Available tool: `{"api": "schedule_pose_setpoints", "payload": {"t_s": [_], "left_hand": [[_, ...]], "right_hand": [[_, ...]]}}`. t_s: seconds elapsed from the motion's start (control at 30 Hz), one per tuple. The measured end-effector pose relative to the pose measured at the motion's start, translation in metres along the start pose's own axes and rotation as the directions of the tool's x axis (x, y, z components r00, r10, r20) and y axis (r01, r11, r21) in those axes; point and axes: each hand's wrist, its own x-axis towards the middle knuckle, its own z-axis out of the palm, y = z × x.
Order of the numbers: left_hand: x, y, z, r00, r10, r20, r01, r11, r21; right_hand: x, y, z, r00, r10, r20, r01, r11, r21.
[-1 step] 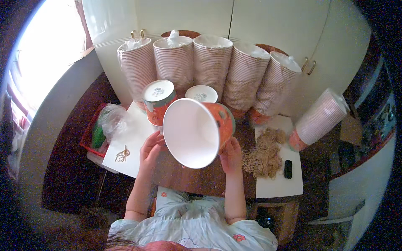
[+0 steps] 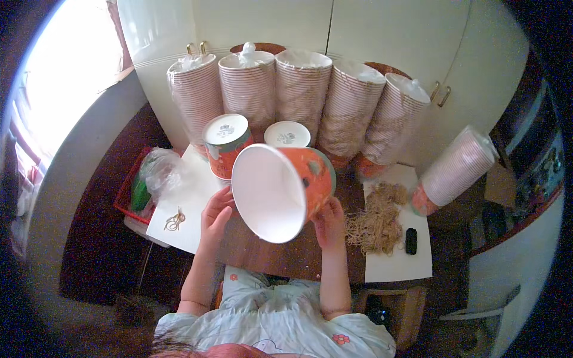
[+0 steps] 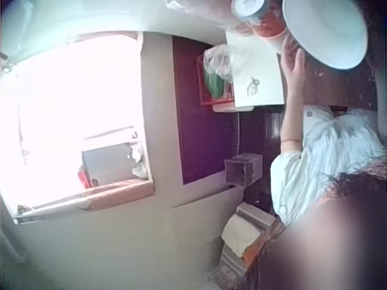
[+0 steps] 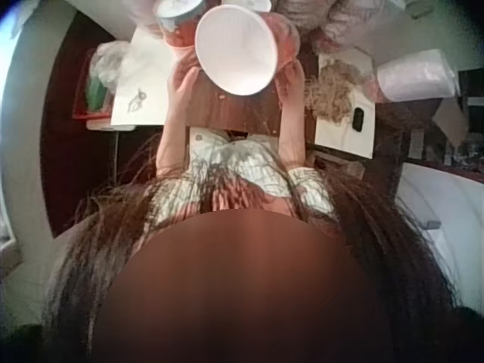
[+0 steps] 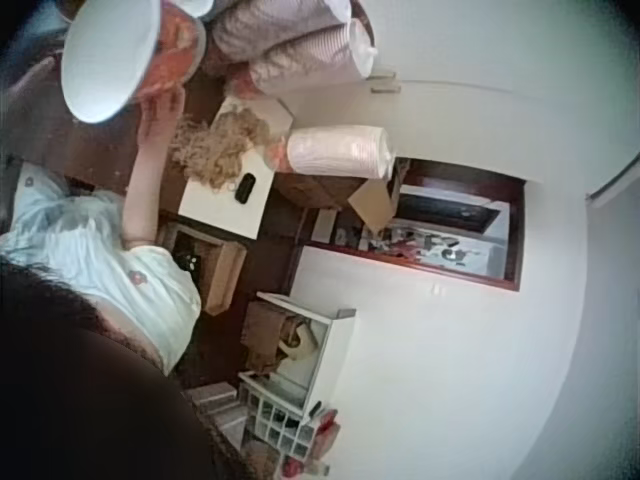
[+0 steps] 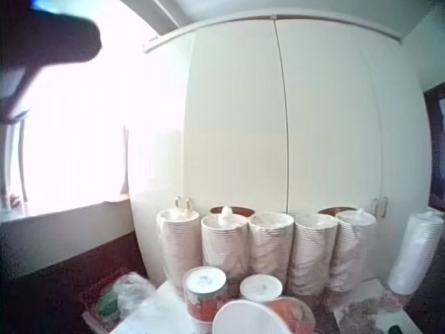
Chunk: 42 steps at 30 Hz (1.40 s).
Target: Thread thin strings into decorative paper buckets to create handles.
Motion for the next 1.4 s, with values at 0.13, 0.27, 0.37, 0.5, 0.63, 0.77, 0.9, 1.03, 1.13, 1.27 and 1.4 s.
{"api": "schedule_pose_setpoints", "payload": {"t_s": [0.13,0.27,0.37,0.5,0.63,0.77,0.9,1.03,1.13,1.27,1.4], "left_hand": [[0.001,-0.017,0.003,0.999,0.0,-0.052,0.001,1.0,0.016],[-0.004,-0.029,0.002,0.991,-0.071,-0.111,0.078,0.995,0.06],[-0.007,-0.031,0.003,0.974,-0.192,-0.121,0.183,0.98,-0.085],[-0.012,-0.035,0.002,0.966,-0.203,-0.162,0.194,0.978,-0.071],[-0.01,-0.037,0.003,0.953,-0.191,-0.236,0.182,0.982,-0.06],[-0.015,-0.042,-0.001,0.957,-0.123,-0.264,0.131,0.991,0.013],[-0.018,-0.06,-0.014,0.998,-0.035,0.043,0.041,0.989,-0.146],[-0.021,-0.062,-0.006,0.956,0.027,0.293,0.116,0.879,-0.462],[-0.017,-0.06,-0.003,0.956,-0.011,0.294,0.141,0.894,-0.426],[-0.014,-0.056,0.001,0.954,-0.068,0.291,0.173,0.92,-0.352],[-0.013,-0.052,0.003,0.956,-0.122,0.265,0.196,0.942,-0.273]], "right_hand": [[-0.013,-0.003,-0.009,0.997,-0.058,-0.046,0.053,0.993,-0.103],[-0.023,-0.006,-0.009,0.993,-0.097,-0.062,0.081,0.972,-0.218],[-0.027,-0.008,-0.002,0.987,-0.138,-0.084,0.116,0.967,-0.227],[-0.035,-0.01,-0.002,0.989,-0.134,-0.057,0.107,0.935,-0.337],[-0.041,-0.011,0.003,0.955,-0.236,0.18,0.293,0.844,-0.448],[-0.041,-0.018,0.003,0.835,-0.141,0.531,0.335,0.897,-0.289],[-0.025,-0.004,-0.01,0.879,-0.125,0.46,0.218,0.964,-0.155],[-0.006,0.001,0.007,0.918,0.069,0.391,0.175,0.813,-0.556],[-0.002,0.01,0.026,0.819,0.22,0.53,0.244,0.702,-0.669],[-0.001,0.022,0.042,0.757,0.199,0.623,0.349,0.682,-0.642],[0.002,0.029,0.042,0.767,0.24,0.595,0.234,0.759,-0.608]]}}
